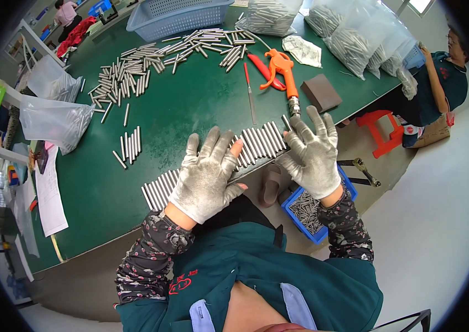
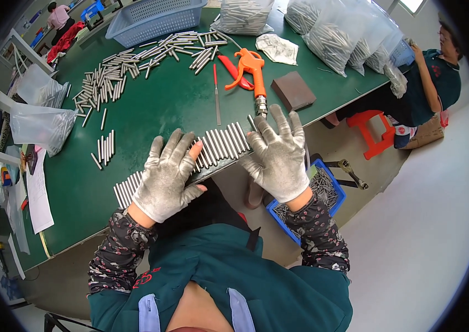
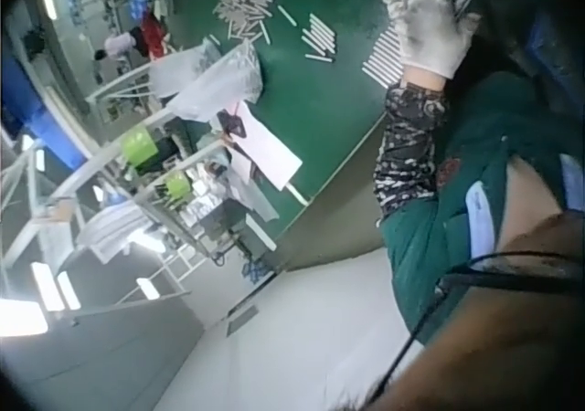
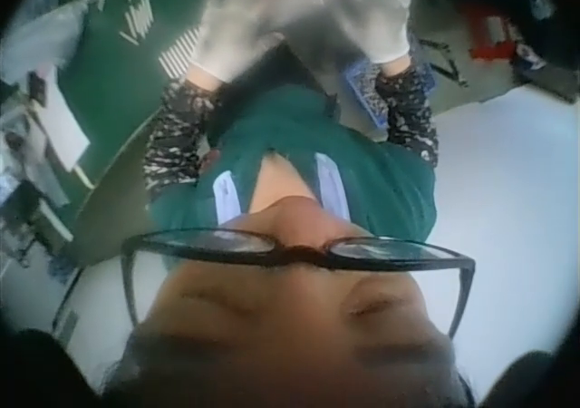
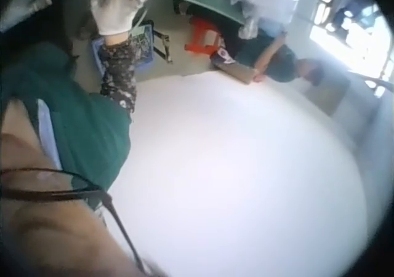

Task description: Arranging small metal pins in rows on a workbench and smoothing their ends with a sanding block.

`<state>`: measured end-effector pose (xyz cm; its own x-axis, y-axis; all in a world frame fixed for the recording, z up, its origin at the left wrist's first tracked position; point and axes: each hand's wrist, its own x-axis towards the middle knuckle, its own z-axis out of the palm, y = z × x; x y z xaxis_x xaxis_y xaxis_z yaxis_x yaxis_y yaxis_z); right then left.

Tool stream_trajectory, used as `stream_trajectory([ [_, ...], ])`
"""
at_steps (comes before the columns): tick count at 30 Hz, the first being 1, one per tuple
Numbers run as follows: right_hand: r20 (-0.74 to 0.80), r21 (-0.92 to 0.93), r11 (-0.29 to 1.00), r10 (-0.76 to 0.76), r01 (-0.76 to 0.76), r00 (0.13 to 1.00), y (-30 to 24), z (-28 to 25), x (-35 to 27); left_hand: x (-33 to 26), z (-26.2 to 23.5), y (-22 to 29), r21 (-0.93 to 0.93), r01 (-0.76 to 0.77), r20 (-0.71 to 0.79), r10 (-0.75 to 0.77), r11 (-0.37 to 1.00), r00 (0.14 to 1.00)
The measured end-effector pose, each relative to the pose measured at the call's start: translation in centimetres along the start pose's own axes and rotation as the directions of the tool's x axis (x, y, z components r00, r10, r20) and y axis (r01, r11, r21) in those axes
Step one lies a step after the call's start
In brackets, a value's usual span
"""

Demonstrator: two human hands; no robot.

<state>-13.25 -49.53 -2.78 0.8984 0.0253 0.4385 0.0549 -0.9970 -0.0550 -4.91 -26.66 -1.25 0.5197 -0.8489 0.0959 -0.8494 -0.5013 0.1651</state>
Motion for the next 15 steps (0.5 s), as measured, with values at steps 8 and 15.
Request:
stream_trajectory([
  [8,0.023,0.203,0.978,-0.048,0.043,0.999,-0.7,0.2,-0.1,1.5,1.1,0.5,0.009,-0.028,0.004,0.028,1.0,1.0],
  [15,-0.004,0.082,0.996,0.026,-0.025,1.0,-1.1,1.0,-0.4,2.0,1.6,1.0,0.063,-0.05,0.013,0.05,0.997,0.999],
])
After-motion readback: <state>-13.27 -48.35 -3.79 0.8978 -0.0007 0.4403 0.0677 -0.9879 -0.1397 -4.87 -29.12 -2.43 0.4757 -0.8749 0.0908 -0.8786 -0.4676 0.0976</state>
